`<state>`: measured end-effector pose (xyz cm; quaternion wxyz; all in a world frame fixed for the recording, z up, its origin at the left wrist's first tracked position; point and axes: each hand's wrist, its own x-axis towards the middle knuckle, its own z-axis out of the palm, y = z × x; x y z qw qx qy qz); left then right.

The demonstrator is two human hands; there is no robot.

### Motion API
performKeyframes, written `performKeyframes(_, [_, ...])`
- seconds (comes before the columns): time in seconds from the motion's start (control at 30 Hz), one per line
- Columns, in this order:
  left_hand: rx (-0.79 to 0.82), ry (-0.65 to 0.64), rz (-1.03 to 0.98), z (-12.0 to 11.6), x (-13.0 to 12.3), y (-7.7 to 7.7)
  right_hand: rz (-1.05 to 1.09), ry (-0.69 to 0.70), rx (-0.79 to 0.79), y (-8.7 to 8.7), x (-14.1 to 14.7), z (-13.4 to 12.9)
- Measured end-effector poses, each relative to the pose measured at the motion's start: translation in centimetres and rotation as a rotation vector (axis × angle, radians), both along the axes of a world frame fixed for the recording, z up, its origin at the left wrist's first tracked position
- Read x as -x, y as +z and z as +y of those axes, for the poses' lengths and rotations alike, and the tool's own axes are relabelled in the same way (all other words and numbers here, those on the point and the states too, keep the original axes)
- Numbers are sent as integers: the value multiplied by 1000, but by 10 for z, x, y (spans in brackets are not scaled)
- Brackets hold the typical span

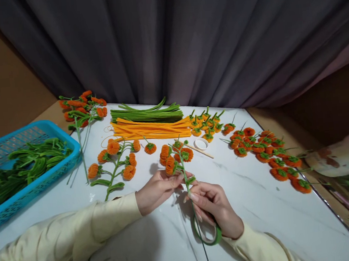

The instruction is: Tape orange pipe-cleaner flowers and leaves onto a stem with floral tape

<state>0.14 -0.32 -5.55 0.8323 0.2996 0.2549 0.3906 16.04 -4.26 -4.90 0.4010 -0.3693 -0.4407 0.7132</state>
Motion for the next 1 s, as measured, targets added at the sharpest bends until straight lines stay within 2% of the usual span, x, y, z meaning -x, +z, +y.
performKeyframes(0.43, [-51, -10, 99, 3, 4, 5, 20, 12, 38, 1, 0, 2])
performKeyframes(0.7, [-109, 48, 263, 2, 3, 10, -42, -4, 33, 3, 1, -1])
performKeyframes(1.0, [-151, 195, 408, -2, 1, 10, -102, -11, 22, 3, 2, 0])
